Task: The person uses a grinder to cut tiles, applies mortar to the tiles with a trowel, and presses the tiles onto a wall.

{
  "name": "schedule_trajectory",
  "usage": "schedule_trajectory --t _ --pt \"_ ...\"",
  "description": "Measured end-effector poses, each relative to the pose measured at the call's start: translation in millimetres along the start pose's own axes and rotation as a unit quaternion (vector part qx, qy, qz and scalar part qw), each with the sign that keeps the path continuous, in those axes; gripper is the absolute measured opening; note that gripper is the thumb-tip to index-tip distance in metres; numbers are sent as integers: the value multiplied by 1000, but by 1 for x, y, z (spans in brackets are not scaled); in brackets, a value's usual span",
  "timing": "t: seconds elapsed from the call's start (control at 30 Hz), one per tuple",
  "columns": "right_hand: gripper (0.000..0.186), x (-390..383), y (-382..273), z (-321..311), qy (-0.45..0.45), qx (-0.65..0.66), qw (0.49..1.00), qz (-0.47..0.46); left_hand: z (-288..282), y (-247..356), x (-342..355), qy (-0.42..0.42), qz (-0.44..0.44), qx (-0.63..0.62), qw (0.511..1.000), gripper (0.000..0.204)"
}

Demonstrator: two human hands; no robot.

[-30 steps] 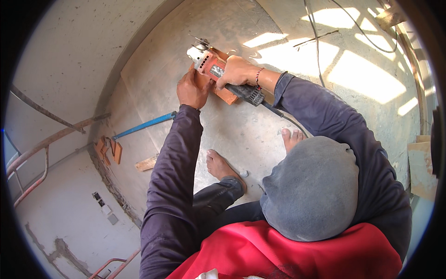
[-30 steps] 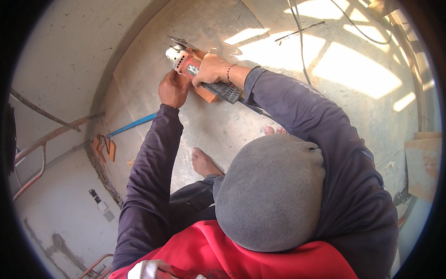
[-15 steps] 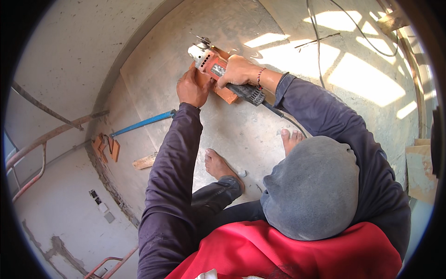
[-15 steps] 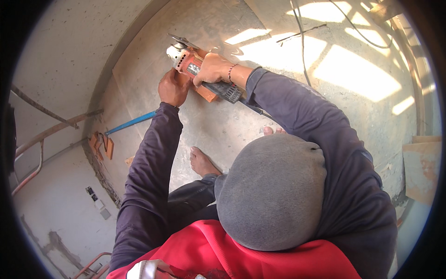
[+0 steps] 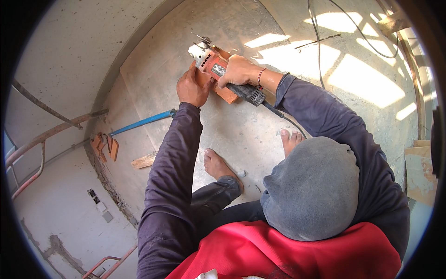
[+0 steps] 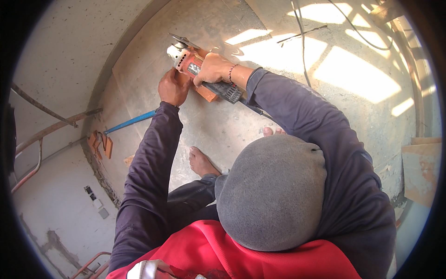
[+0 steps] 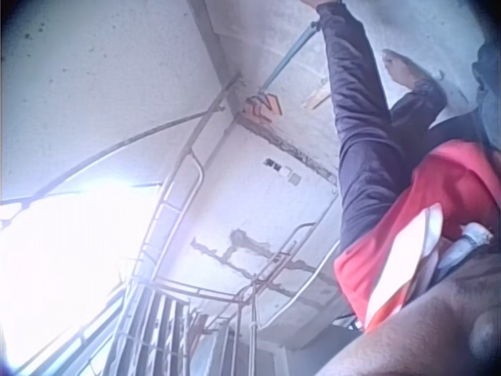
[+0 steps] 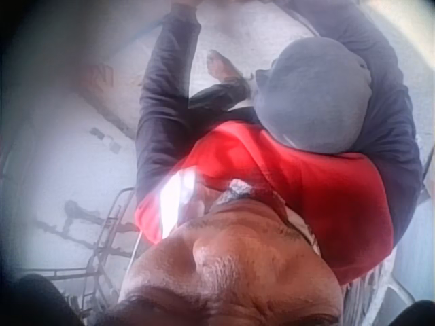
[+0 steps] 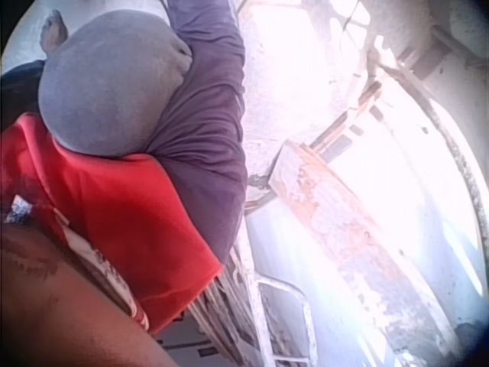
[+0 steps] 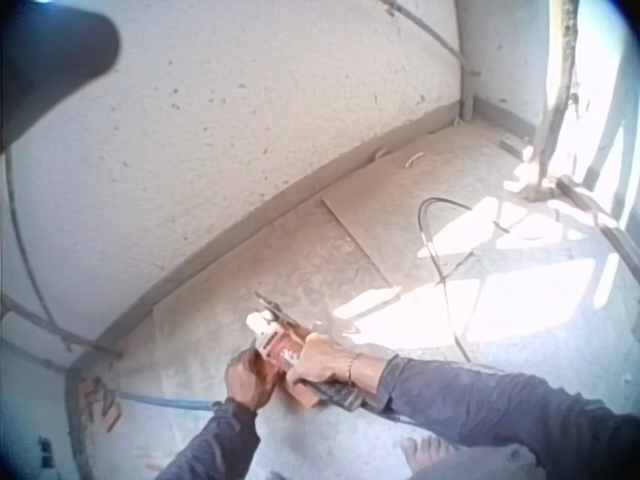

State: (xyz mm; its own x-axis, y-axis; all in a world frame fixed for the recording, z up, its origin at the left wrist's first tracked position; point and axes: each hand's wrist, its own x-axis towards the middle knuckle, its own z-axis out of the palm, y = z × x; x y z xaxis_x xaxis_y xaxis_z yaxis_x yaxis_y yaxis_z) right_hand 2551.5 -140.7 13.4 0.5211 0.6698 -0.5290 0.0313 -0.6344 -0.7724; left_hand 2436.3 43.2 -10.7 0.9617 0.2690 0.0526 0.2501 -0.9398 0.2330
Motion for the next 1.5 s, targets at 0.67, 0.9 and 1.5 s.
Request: schedule_trajectory --t 0.67,0.9,1.5 --pt "59 6 5 3 8 -13 1000 -15 2 -1 1 -10 -12 6 1000 68" --pt "58 2 1 1 2 -6 1000 -3 2 -3 2 -15 -14 7 1000 67" --pt "58 2 3 -1 -2 -1 1000 -6 5 -3 1 32 10 22 999 59"
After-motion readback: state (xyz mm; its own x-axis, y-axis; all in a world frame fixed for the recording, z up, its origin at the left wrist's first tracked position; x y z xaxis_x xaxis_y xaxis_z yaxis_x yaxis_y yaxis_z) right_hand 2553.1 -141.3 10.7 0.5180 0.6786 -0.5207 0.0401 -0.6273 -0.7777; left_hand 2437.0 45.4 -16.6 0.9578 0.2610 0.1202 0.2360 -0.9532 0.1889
